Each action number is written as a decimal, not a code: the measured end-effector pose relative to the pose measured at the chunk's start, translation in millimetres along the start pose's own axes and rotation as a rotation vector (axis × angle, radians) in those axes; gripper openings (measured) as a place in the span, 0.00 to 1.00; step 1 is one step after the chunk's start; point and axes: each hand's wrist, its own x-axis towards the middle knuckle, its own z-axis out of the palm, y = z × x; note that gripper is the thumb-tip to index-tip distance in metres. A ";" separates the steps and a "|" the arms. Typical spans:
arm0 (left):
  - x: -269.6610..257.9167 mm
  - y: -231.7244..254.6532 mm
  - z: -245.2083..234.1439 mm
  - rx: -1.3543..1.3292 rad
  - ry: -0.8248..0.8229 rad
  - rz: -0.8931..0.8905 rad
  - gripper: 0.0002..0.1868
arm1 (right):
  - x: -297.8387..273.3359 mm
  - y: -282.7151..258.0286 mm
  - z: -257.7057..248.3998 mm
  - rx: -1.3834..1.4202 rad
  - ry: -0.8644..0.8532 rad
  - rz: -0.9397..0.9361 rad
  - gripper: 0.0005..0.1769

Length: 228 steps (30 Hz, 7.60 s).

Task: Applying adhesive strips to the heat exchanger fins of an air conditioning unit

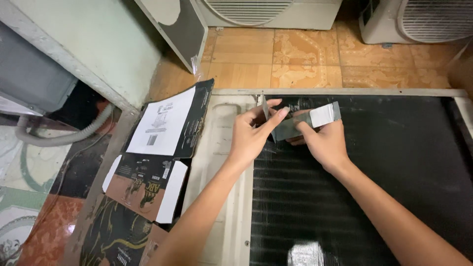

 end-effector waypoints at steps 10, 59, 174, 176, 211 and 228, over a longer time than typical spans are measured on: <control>-0.8 -1.7 3.6 0.028 0.052 0.039 0.19 | 2.1 2.1 -2.0 -0.021 -0.001 -0.019 0.11; 2.3 12.8 8.2 0.279 -0.438 0.186 0.35 | 34.9 35.5 -67.2 0.300 0.110 0.124 0.11; -0.2 12.2 18.7 0.510 -0.431 0.086 0.46 | 27.5 40.5 -72.5 0.247 -0.004 0.044 0.18; 0.4 11.9 20.7 0.524 -0.421 0.098 0.45 | 28.6 43.0 -72.5 0.248 -0.008 0.048 0.19; 0.1 12.5 14.5 0.603 -0.484 0.228 0.38 | 15.7 6.3 -49.6 -0.007 -0.045 0.036 0.19; 3.9 15.7 15.8 0.551 -0.483 0.156 0.34 | 13.4 -19.0 -48.9 -0.033 -0.060 0.181 0.14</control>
